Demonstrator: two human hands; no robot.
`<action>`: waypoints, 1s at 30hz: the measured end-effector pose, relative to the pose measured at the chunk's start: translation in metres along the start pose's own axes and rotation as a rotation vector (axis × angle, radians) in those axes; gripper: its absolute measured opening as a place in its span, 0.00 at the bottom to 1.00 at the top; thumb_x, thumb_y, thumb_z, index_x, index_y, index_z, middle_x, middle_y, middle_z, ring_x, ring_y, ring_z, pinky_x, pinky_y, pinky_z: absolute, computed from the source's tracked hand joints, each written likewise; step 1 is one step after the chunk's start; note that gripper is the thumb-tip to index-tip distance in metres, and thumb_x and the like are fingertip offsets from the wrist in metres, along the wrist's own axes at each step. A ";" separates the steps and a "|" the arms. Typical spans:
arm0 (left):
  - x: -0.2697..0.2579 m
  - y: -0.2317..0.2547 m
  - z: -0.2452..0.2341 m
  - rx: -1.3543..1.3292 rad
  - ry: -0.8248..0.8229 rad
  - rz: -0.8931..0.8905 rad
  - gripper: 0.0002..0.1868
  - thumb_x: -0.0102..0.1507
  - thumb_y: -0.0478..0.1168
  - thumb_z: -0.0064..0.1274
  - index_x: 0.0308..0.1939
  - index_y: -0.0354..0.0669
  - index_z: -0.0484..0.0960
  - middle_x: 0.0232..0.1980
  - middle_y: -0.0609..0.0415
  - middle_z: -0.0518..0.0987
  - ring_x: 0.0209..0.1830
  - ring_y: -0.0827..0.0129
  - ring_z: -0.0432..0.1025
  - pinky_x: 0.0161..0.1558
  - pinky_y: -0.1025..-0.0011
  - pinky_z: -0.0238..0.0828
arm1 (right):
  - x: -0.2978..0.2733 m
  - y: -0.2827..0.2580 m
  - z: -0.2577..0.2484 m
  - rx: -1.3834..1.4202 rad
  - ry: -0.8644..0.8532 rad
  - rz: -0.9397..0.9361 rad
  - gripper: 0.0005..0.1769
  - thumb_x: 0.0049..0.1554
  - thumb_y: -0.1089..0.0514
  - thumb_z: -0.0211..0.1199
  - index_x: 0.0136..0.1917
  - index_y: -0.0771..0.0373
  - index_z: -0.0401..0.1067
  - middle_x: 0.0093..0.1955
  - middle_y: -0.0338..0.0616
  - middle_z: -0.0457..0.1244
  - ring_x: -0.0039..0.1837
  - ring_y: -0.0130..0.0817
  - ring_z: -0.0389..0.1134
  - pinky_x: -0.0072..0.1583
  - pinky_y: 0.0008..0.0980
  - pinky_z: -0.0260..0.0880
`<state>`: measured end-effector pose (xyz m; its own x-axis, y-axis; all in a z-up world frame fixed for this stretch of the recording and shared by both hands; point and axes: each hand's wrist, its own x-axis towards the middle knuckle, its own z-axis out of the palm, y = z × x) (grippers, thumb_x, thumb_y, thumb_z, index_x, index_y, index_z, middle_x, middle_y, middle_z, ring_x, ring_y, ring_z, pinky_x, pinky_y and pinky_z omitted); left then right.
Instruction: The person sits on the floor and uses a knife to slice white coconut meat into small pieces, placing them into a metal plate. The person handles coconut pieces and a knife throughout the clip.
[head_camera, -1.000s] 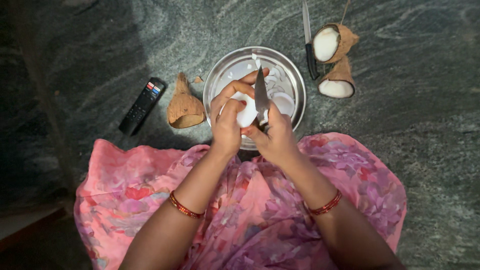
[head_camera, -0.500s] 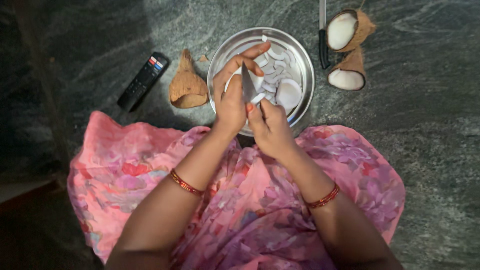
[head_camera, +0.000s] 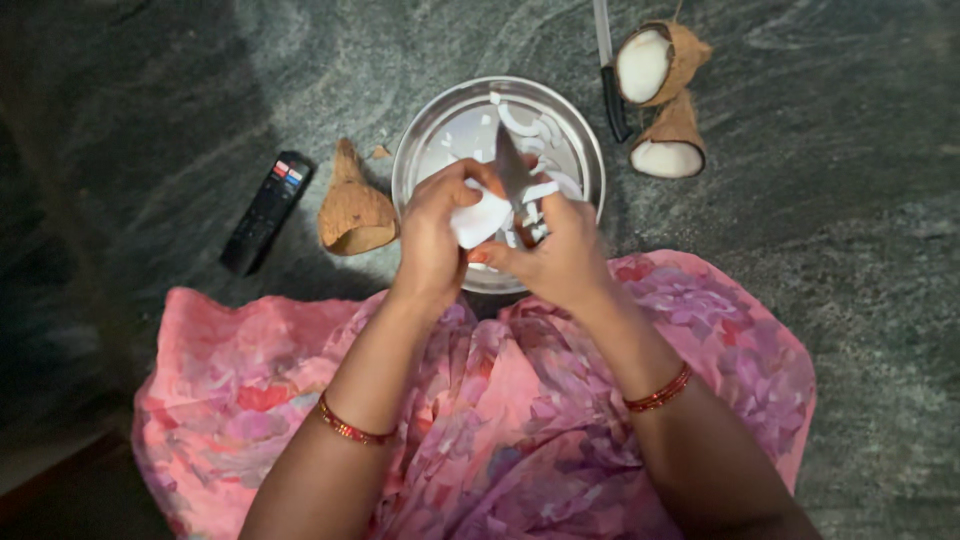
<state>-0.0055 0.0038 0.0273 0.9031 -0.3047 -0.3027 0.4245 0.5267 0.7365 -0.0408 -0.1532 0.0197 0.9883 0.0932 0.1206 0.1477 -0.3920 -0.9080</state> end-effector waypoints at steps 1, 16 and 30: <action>-0.001 0.004 0.002 -0.028 -0.017 -0.015 0.13 0.56 0.38 0.39 0.34 0.33 0.77 0.53 0.42 0.84 0.45 0.65 0.79 0.50 0.69 0.76 | 0.001 -0.001 0.000 -0.020 0.005 -0.004 0.44 0.47 0.38 0.81 0.65 0.66 0.69 0.39 0.39 0.66 0.38 0.25 0.67 0.41 0.28 0.69; -0.001 0.004 -0.006 -0.051 0.027 -0.169 0.12 0.58 0.39 0.41 0.35 0.36 0.77 0.34 0.51 0.77 0.31 0.68 0.72 0.31 0.73 0.70 | 0.001 0.005 -0.001 -0.076 0.018 -0.075 0.40 0.52 0.39 0.78 0.65 0.66 0.69 0.40 0.44 0.68 0.39 0.30 0.72 0.41 0.32 0.71; -0.003 0.005 -0.003 0.014 -0.043 -0.134 0.25 0.59 0.36 0.36 0.52 0.24 0.80 0.59 0.39 0.81 0.52 0.62 0.78 0.52 0.69 0.77 | -0.018 0.023 0.014 -0.017 0.001 -0.140 0.28 0.63 0.38 0.65 0.59 0.65 0.70 0.45 0.49 0.70 0.48 0.46 0.76 0.48 0.39 0.72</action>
